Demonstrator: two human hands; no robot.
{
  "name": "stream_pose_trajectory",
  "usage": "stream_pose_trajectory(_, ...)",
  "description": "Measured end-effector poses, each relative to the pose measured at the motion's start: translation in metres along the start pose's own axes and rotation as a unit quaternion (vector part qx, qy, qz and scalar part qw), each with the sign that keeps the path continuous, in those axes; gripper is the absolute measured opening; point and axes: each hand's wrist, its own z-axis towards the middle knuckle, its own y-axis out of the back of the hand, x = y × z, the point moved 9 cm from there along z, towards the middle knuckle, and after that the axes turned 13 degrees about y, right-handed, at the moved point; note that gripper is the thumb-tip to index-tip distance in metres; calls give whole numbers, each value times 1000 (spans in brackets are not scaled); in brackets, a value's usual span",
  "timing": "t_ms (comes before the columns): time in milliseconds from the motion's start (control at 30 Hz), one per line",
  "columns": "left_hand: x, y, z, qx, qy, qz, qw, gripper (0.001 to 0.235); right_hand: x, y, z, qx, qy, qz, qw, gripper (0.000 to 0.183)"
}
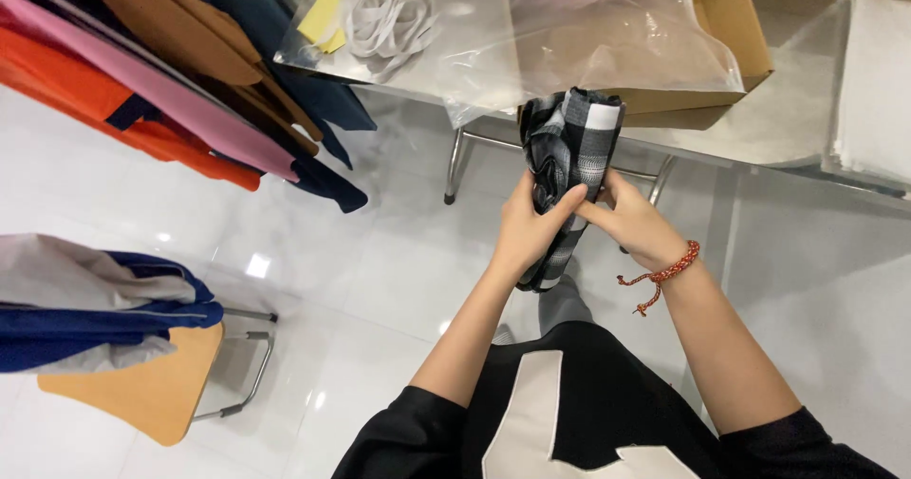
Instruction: The person places a plastic-wrapped item into a cardboard box, closes the box, and ties it with a white ribbon. They then open another box, remove a folded plaid garment from a plastic bag, and hang it on a clothing rack.
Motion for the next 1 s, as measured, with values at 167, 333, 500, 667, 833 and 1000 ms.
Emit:
stream_pose_trajectory(167,47,53,-1,-51,47,-37,997,71,7,-63,-13,72,-42,30,996,56)
stream_pose_trajectory(333,103,91,12,-64,85,-119,987,59,-13,-98,-8,64,-60,55,995,60)
stream_pose_trajectory(500,123,123,3,-104,120,-265,951,61,-50,-87,6,-23,-17,54,998,47)
stream_pose_trajectory(667,106,149,-24,-139,82,-219,962,66,-102,-82,12,-41,-48,119,991,31)
stream_pose_trajectory(833,119,123,2,-127,12,-52,990,35,-123,-99,4,-58,-103,208,971,30)
stream_pose_trajectory(1000,158,70,17,54,149,-84,984,65,-126,-104,-4,-63,-148,247,956,32)
